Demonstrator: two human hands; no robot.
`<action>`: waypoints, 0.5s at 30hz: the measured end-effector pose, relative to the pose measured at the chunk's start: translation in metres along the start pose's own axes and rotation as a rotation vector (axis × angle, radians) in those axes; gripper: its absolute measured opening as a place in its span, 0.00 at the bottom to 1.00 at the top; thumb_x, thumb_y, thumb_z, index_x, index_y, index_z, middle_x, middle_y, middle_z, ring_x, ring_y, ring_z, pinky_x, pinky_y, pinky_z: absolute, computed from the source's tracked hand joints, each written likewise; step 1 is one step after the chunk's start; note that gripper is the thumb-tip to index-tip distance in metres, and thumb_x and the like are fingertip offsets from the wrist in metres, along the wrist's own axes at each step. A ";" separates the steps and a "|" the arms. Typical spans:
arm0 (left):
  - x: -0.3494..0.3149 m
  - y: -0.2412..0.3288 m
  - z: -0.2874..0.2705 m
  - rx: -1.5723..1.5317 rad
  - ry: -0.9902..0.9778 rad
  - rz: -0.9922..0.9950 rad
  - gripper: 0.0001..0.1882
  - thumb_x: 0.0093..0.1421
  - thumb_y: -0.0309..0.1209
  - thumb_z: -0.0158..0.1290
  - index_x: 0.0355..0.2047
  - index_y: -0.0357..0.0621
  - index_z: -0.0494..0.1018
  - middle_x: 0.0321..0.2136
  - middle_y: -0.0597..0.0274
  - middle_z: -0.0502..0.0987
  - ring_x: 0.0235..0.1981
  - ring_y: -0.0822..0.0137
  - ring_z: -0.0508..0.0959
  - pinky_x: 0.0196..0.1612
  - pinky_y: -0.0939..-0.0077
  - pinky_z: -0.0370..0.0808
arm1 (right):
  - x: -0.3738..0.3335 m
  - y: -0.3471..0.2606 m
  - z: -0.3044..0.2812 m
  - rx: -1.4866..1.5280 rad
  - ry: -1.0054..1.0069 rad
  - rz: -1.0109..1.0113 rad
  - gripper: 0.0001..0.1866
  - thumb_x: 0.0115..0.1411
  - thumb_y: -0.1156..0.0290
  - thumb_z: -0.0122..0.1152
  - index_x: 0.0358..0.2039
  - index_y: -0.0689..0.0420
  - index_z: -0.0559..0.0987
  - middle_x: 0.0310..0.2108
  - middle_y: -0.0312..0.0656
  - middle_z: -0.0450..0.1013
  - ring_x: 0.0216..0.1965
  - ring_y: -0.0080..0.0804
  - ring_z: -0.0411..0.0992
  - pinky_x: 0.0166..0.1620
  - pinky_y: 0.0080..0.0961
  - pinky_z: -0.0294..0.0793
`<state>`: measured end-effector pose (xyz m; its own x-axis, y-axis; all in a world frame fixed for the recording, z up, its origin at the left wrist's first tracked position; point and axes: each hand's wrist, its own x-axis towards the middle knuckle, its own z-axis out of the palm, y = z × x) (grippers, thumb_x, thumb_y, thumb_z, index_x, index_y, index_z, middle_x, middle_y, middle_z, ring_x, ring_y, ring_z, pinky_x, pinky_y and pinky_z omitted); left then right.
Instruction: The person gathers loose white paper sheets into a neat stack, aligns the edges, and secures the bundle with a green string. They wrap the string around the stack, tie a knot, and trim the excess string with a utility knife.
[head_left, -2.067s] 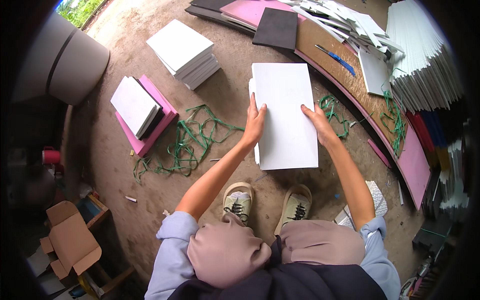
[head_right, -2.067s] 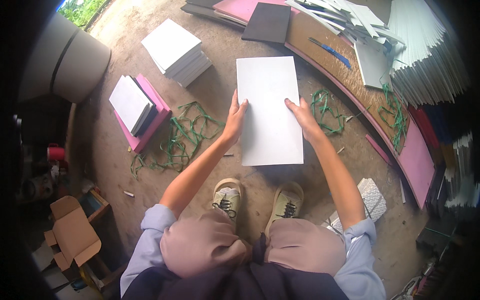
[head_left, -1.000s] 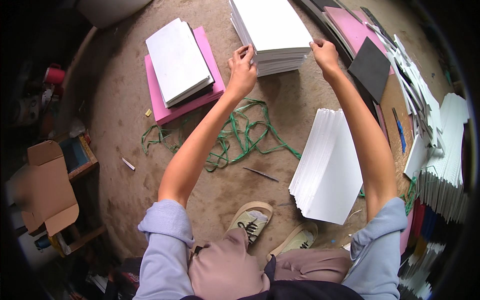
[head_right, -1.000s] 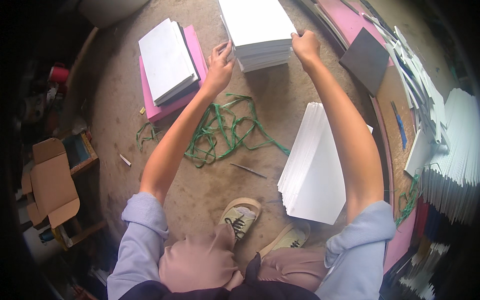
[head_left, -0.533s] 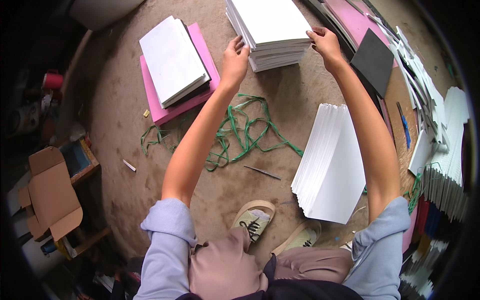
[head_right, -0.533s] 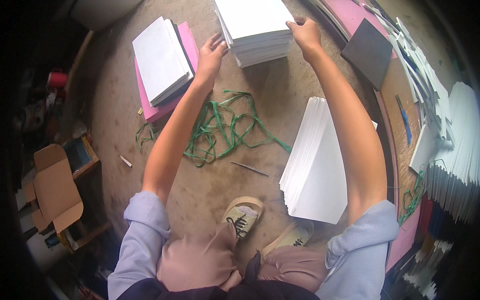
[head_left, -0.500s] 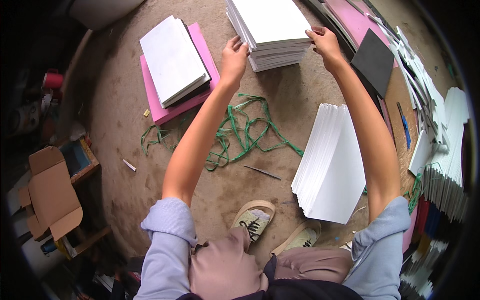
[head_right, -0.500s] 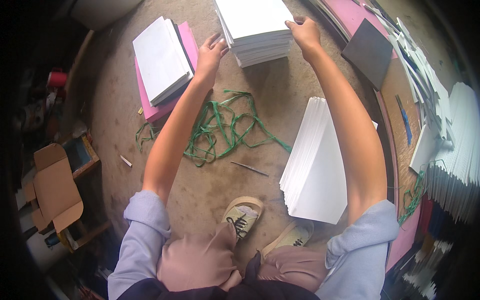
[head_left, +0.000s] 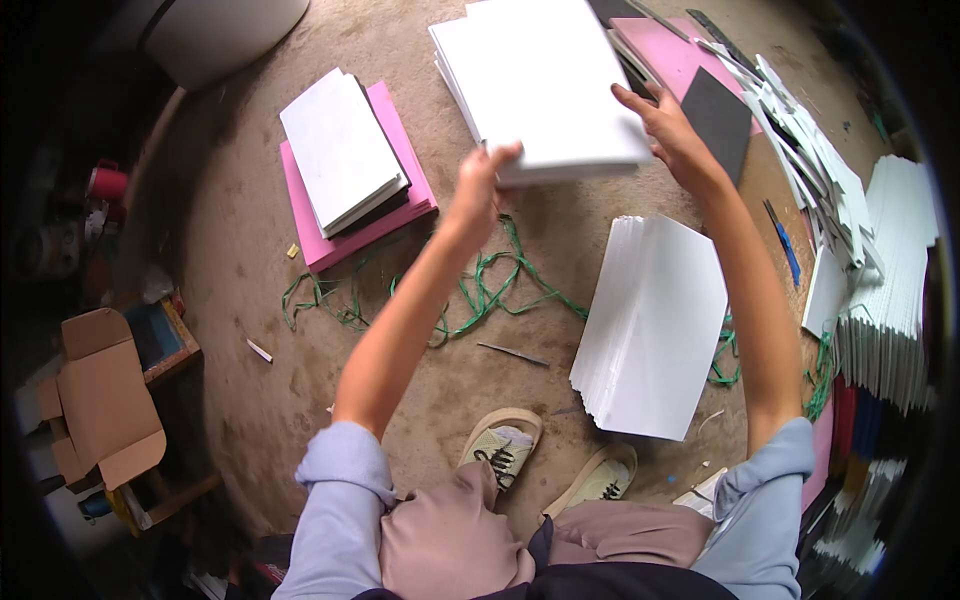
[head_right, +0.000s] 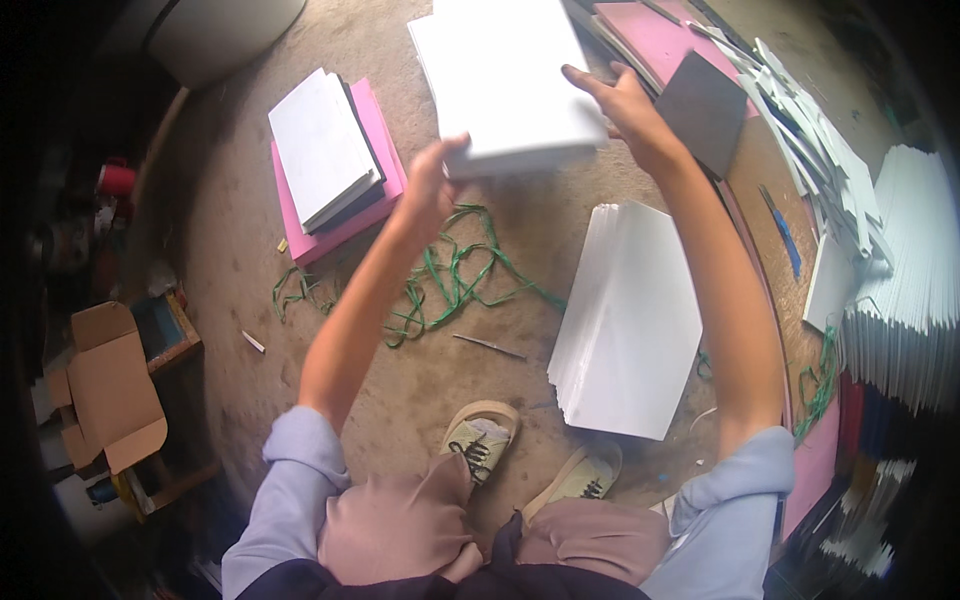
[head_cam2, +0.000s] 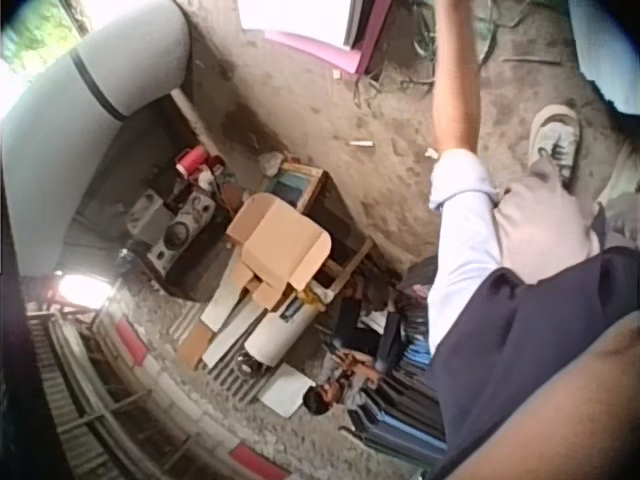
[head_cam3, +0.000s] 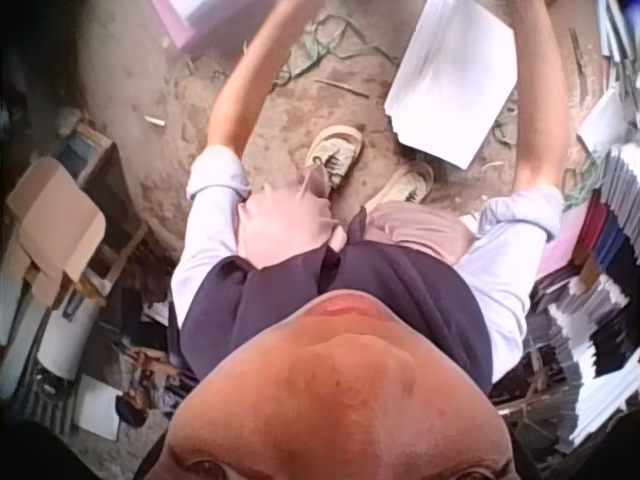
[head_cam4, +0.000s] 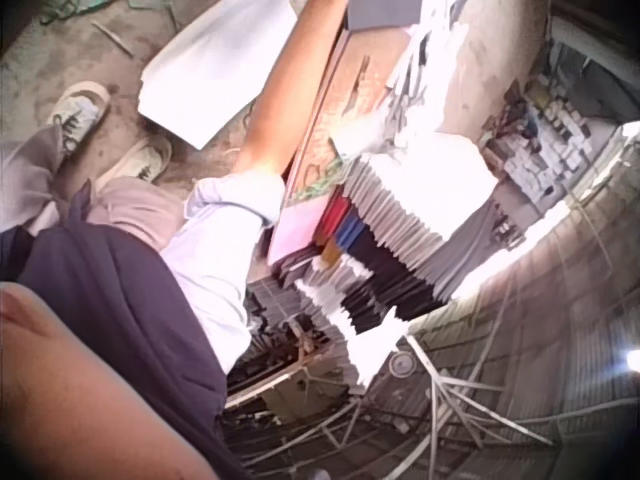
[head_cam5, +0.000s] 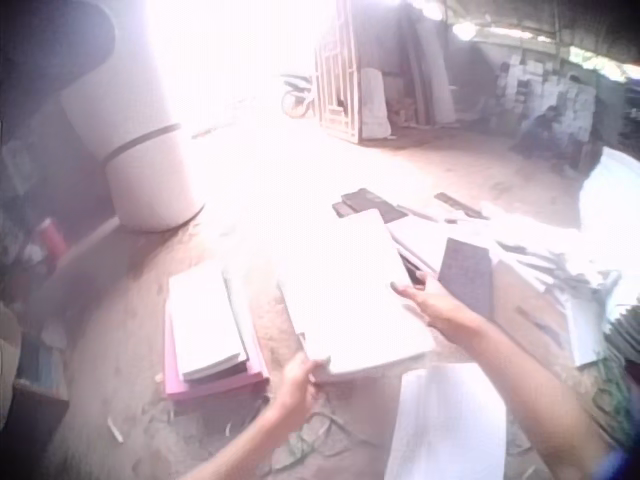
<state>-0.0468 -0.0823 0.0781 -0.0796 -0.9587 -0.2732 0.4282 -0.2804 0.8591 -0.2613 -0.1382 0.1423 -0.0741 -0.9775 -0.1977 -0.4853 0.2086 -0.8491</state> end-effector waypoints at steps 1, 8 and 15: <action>-0.018 -0.012 0.004 -0.023 -0.090 -0.019 0.29 0.47 0.39 0.55 0.44 0.33 0.60 0.39 0.53 0.66 0.40 0.64 0.69 0.45 0.65 0.68 | -0.011 -0.004 -0.008 0.093 -0.066 0.006 0.50 0.45 0.45 0.57 0.55 0.69 0.49 0.44 0.56 0.62 0.42 0.37 0.67 0.41 0.26 0.69; -0.113 -0.044 0.067 0.327 -0.598 -0.176 0.42 0.52 0.46 0.51 0.58 0.34 0.43 0.53 0.46 0.58 0.55 0.58 0.59 0.55 0.69 0.57 | -0.125 0.001 -0.104 0.084 0.100 -0.039 0.39 0.47 0.51 0.56 0.52 0.64 0.58 0.45 0.50 0.64 0.39 0.31 0.68 0.42 0.20 0.67; -0.107 -0.067 0.070 0.167 -0.323 -0.043 0.45 0.55 0.51 0.45 0.58 0.36 0.33 0.56 0.44 0.50 0.59 0.58 0.50 0.60 0.62 0.45 | -0.222 0.041 -0.092 -0.820 0.350 -0.007 0.39 0.49 0.58 0.56 0.55 0.65 0.51 0.43 0.60 0.63 0.40 0.53 0.68 0.41 0.40 0.70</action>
<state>-0.1297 0.0360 0.0798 -0.3856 -0.9044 -0.1826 0.2674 -0.2990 0.9160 -0.3453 0.0840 0.1964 -0.2658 -0.9606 0.0810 -0.9476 0.2449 -0.2054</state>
